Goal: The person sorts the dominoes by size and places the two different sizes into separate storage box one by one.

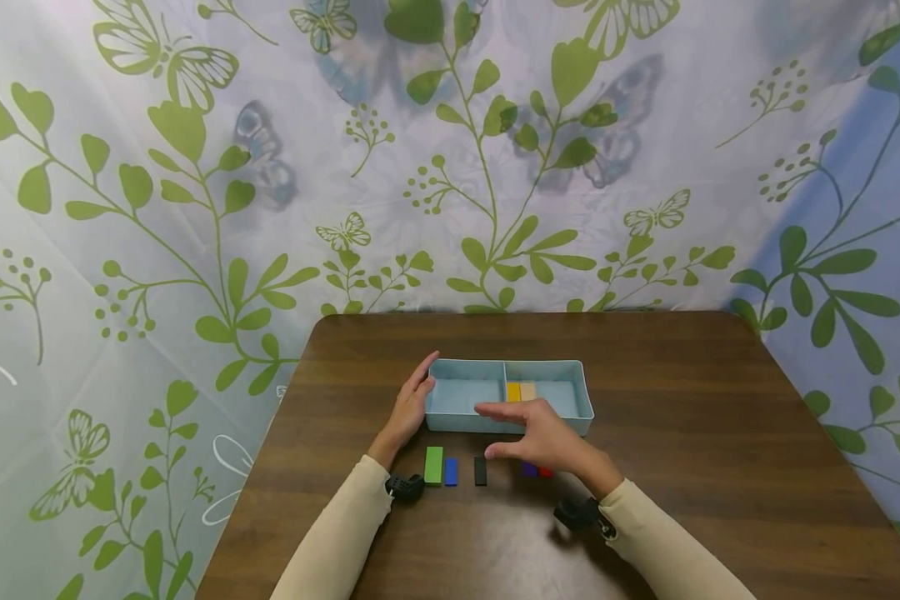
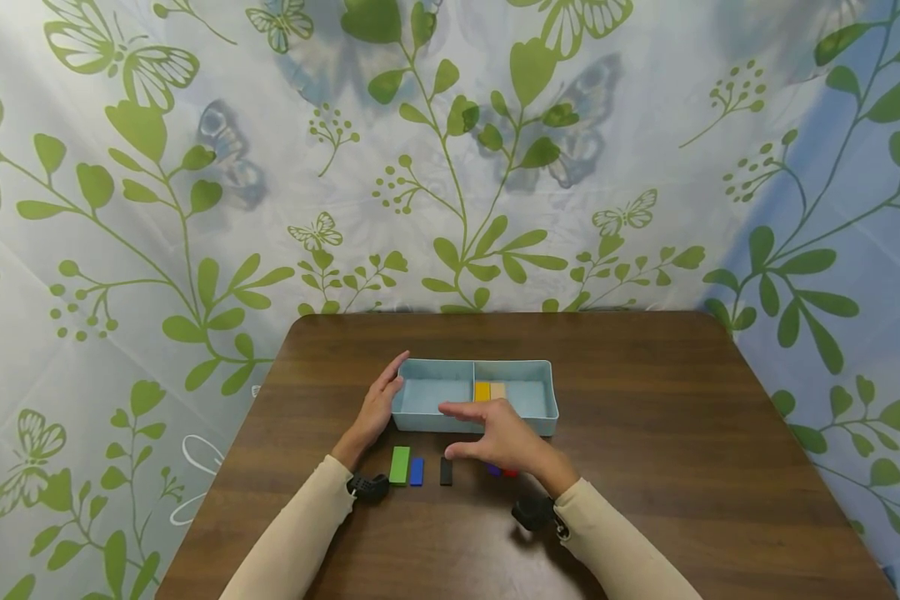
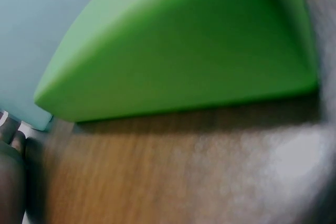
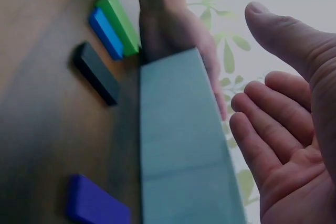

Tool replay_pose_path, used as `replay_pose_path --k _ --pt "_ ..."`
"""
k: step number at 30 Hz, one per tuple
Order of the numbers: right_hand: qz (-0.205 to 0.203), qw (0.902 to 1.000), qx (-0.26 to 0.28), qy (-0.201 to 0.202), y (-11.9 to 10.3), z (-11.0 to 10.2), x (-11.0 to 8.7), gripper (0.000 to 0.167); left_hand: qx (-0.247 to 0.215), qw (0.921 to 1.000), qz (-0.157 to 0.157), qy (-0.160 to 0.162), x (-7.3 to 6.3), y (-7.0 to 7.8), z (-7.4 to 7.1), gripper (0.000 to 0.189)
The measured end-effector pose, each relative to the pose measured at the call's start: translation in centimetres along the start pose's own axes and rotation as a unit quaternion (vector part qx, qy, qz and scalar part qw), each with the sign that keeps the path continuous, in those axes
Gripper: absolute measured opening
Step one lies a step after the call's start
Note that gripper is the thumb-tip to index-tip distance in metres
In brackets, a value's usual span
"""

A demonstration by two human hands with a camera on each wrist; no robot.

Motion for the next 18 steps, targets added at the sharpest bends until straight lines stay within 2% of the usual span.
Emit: replay_pose_path --k 6,9,14,18 --pt "-0.013 0.9998 -0.013 0.004 0.3 1.7 -0.1 0.068 0.014 0.9993 0.003 0.035 0.3 -1.6 0.2 0.052" --pt "-0.009 0.9996 -0.027 0.008 0.7 2.5 -0.1 0.070 0.014 0.9990 0.005 0.041 0.5 -2.0 0.2 0.052" --pt "0.013 0.9983 -0.054 0.016 1.4 3.7 -0.2 0.073 0.000 0.9994 0.011 0.033 0.6 -1.9 0.0 0.051" --pt "0.019 0.9984 -0.049 0.018 2.1 4.6 -0.2 0.073 0.005 0.9997 0.010 0.019 0.5 -1.6 0.0 0.052"
Point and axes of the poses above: each hand's wrist, its own x-axis towards the middle knuckle, its own z-axis out of the palm, y = z × x, the point moved 7 cm from there along x, towards the middle knuckle, and after that the axes turned 7 degrees about x, right-handed, at the moved point
